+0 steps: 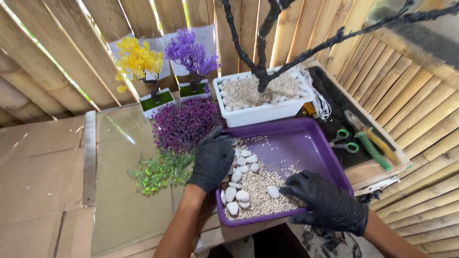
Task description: The person arranges small white stones and gravel into a white rectangular bonsai pot containing a black tree. They use their gloved hands to pick up stones from a purple tray and place them carefully around the base of the tree, adjusting the gravel to create a decorative surface.
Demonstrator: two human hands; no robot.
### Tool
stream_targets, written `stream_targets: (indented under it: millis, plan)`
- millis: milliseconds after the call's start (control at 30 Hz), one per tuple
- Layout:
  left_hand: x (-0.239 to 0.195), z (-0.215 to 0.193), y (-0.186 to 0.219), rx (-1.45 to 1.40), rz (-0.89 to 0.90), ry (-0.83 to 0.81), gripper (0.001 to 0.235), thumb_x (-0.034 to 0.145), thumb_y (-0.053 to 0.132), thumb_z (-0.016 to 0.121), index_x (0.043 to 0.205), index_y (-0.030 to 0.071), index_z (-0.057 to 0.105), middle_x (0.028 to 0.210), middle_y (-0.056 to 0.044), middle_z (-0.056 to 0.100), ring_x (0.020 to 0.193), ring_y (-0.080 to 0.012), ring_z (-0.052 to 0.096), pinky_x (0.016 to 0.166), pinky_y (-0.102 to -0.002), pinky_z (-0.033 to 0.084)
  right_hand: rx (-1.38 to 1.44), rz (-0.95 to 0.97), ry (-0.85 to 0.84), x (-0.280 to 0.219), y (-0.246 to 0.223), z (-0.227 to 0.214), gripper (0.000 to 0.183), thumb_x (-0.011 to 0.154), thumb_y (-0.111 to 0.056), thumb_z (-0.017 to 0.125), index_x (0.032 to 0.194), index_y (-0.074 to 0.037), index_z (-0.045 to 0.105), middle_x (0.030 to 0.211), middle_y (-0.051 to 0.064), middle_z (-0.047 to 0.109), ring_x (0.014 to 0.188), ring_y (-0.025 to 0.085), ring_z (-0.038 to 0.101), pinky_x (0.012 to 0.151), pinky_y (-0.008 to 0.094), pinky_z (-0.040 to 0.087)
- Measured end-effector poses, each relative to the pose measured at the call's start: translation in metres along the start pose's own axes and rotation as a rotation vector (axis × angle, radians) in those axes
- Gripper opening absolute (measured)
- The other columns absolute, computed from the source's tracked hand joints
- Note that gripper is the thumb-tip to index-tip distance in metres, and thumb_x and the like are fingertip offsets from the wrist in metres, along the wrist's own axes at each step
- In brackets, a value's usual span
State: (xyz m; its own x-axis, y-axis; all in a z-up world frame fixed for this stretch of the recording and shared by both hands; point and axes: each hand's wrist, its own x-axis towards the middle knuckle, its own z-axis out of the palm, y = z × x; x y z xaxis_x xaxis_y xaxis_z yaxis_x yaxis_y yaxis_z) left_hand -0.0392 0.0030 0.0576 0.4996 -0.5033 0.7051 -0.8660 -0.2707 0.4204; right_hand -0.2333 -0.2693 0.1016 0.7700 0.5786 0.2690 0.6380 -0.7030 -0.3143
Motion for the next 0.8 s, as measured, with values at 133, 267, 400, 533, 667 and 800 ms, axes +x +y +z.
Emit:
stream_targets:
  millis: [133, 267, 400, 533, 667, 800]
  plan:
    - [0.006, -0.003, 0.002, 0.016, 0.025, 0.015, 0.022, 0.097, 0.013, 0.056, 0.108, 0.002, 0.072, 0.108, -0.015, 0.074, 0.117, -0.0408, 0.064, 0.122, -0.052, 0.037, 0.022, 0.002, -0.026, 0.008, -0.006, -0.002, 0.052, 0.097, -0.053, 0.064, 0.123, -0.009, 0.060, 0.115, 0.013, 0.065, 0.098, 0.028, 0.065, 0.079, 0.044, 0.058]
    - [0.002, 0.000, -0.002, 0.036, -0.031, -0.012, 0.025, 0.096, 0.013, 0.057, 0.113, 0.004, 0.073, 0.114, -0.014, 0.075, 0.128, -0.0408, 0.059, 0.123, -0.051, 0.034, 0.072, 0.007, -0.057, 0.013, -0.010, -0.005, 0.041, 0.097, -0.050, 0.064, 0.111, -0.011, 0.061, 0.100, 0.008, 0.062, 0.086, 0.023, 0.059, 0.072, 0.041, 0.051]
    - [0.004, -0.003, 0.003, 0.009, -0.003, 0.012, 0.025, 0.096, 0.011, 0.055, 0.111, 0.002, 0.073, 0.112, -0.016, 0.075, 0.126, -0.0429, 0.060, 0.122, -0.053, 0.036, 0.056, -0.022, -0.045, 0.012, -0.010, -0.003, 0.048, 0.103, -0.057, 0.049, 0.106, -0.010, 0.059, 0.093, 0.008, 0.059, 0.079, 0.024, 0.055, 0.068, 0.041, 0.048]
    - [0.006, -0.003, 0.004, 0.021, -0.005, 0.000, 0.024, 0.095, 0.012, 0.057, 0.110, 0.003, 0.073, 0.111, -0.016, 0.075, 0.120, -0.0413, 0.063, 0.122, -0.052, 0.037, 0.067, 0.077, -0.097, 0.000, 0.002, 0.011, 0.054, 0.106, -0.057, 0.029, 0.107, -0.015, 0.062, 0.094, 0.005, 0.059, 0.082, 0.023, 0.056, 0.071, 0.041, 0.048]
    - [0.003, 0.000, 0.000, 0.028, -0.046, 0.002, 0.024, 0.094, 0.012, 0.059, 0.111, 0.004, 0.074, 0.110, -0.013, 0.076, 0.123, -0.0404, 0.062, 0.121, -0.051, 0.038, 0.035, 0.131, -0.112, 0.001, -0.002, 0.010, 0.042, 0.109, -0.046, 0.030, 0.097, -0.017, 0.058, 0.085, 0.004, 0.056, 0.074, 0.024, 0.053, 0.075, 0.041, 0.046]
    - [0.002, 0.002, -0.002, 0.019, -0.052, -0.008, 0.024, 0.093, 0.013, 0.061, 0.111, 0.004, 0.074, 0.110, -0.013, 0.075, 0.121, -0.0399, 0.062, 0.122, -0.051, 0.036, 0.105, 0.141, -0.092, 0.000, 0.001, 0.013, 0.036, 0.108, -0.041, 0.035, 0.089, -0.018, 0.054, 0.082, 0.002, 0.055, 0.070, 0.021, 0.049, 0.068, 0.040, 0.044]
